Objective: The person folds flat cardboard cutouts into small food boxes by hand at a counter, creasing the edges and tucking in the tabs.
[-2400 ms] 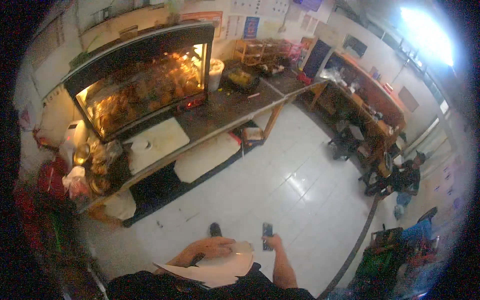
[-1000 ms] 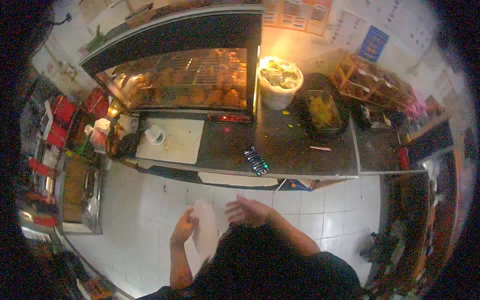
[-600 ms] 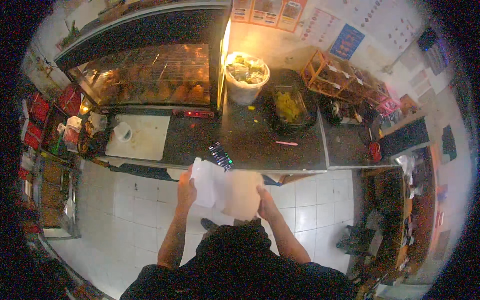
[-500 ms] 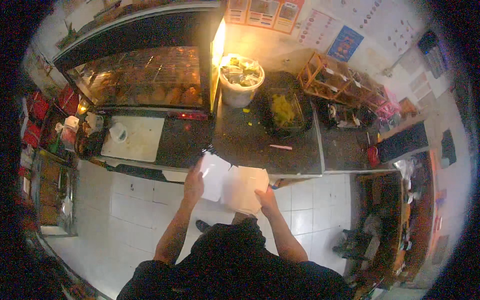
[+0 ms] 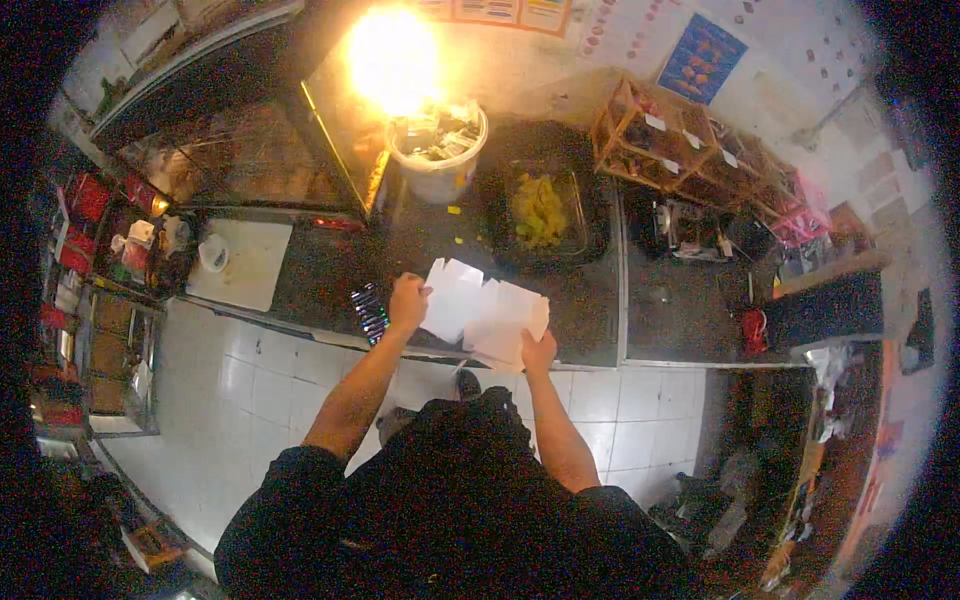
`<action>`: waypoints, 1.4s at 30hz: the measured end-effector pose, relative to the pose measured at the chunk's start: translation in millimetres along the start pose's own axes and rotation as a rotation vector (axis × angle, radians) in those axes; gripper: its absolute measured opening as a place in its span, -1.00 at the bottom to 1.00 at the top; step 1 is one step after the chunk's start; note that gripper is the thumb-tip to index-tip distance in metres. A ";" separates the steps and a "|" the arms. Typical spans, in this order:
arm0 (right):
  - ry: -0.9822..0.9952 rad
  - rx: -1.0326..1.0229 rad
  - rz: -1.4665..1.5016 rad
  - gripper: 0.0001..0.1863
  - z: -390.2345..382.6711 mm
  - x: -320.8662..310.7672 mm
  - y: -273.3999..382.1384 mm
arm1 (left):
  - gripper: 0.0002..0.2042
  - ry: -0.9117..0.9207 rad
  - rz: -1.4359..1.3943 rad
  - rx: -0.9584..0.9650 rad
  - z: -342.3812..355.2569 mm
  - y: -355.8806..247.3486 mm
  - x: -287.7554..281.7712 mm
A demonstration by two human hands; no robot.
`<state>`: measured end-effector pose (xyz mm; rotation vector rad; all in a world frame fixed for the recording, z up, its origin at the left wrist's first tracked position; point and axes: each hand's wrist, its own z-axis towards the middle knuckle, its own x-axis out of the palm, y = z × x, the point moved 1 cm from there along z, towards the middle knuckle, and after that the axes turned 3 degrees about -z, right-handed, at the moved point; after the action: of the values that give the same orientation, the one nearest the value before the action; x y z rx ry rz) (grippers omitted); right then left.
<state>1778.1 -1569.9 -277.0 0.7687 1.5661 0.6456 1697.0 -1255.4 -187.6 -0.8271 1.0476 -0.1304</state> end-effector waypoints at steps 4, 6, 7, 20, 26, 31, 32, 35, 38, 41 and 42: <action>0.096 -0.028 -0.018 -0.45 11.0 -23.7 11.4 | -0.89 0.022 -0.062 -0.073 0.5 -13.8 -0.8; -0.044 -0.083 -0.228 -0.33 5.8 -38.4 37.5 | -0.88 0.004 -0.137 -0.101 -1.3 -25.2 -6.8; -0.050 -0.120 -0.228 -0.33 8.6 -46.9 57.1 | -0.87 0.009 -0.194 -0.135 -1.6 -31.6 -10.5; 0.861 -0.742 -0.076 -0.68 -0.9 -85.8 339.2 | -0.63 0.081 -0.535 -0.041 -34.7 -120.2 -156.4; 1.004 -0.853 0.116 -0.71 -107.7 -53.7 373.8 | -0.59 -0.382 0.051 0.174 -84.0 -84.8 -196.1; 0.987 -1.007 0.163 -0.63 -208.4 -21.9 394.6 | -0.60 -0.669 0.274 -0.112 -148.9 -76.5 -240.7; 0.992 -1.046 0.143 -0.63 -225.3 -15.1 395.8 | -0.60 -0.695 0.012 -0.259 -166.3 -73.0 -250.7; 0.971 -1.332 0.143 -0.60 -290.9 6.3 400.7 | -0.59 -0.840 -0.933 -0.513 -222.6 -52.7 -298.0; 1.140 -1.650 0.211 -0.60 -365.7 29.8 402.3 | -0.57 -0.883 -1.232 -0.458 -295.9 -39.1 -348.3; 1.255 -1.721 0.259 -0.73 -436.1 46.2 397.6 | -0.54 -0.945 -0.947 -0.511 -366.0 -32.1 -392.1; 1.369 -1.662 0.271 -0.75 -456.0 52.4 397.2 | -0.52 -1.025 -1.055 -0.632 -386.8 -31.9 -399.6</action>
<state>1368.2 -1271.2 56.5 -0.9805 1.2551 2.4822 1185.4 -1300.7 28.0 -1.7081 -0.4262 -0.2266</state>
